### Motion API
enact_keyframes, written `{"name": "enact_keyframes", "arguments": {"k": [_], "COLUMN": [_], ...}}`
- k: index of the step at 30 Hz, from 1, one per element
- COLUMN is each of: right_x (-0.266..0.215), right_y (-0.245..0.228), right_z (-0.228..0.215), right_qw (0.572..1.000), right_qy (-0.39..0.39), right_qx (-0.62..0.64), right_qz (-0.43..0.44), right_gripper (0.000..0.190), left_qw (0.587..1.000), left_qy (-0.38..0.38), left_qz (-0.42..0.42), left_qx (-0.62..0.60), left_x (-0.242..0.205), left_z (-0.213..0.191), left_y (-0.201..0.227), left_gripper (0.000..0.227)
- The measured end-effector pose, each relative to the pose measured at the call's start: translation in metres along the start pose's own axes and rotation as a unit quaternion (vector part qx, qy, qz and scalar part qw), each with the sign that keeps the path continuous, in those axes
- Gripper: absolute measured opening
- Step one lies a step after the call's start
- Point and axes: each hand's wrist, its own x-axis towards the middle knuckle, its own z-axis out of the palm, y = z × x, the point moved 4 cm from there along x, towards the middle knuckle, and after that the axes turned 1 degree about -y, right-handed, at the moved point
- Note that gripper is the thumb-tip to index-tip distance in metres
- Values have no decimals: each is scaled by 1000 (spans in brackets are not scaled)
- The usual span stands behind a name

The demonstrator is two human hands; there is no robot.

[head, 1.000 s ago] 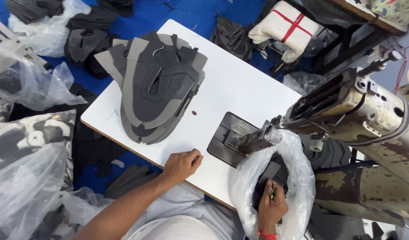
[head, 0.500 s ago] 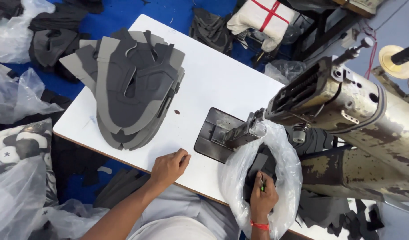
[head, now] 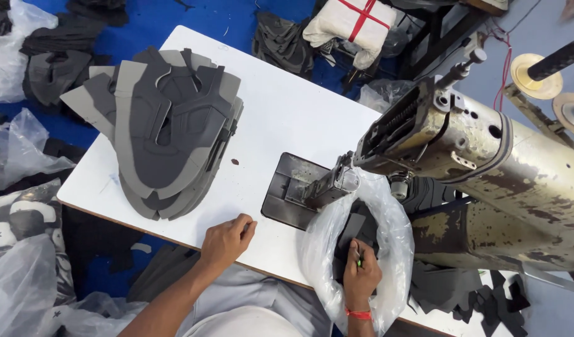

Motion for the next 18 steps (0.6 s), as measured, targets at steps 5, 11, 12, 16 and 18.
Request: {"name": "enact_keyframes", "arguments": {"k": [5, 11, 12, 16, 18], "right_x": [0, -1, 0, 2, 3], "right_y": [4, 3, 3, -3, -3], "right_z": [1, -2, -1, -1, -1], "right_qw": [1000, 1000, 1000, 1000, 1000], "right_qy": [3, -1, -3, -9, -16], "right_qx": [-2, 1, 4, -4, -5], "right_qz": [-9, -11, -8, 4, 24], "right_gripper": [16, 15, 15, 14, 13], "left_qw": [1000, 998, 995, 993, 993], "left_qy": [15, -59, -91, -90, -93], "left_qz": [2, 14, 29, 74, 79], "left_qx": [0, 19, 29, 19, 4], "left_x": [0, 12, 17, 27, 28], "left_z": [-2, 13, 18, 20, 19], "left_y": [2, -1, -2, 4, 5], "left_gripper": [17, 33, 37, 39, 37]}}
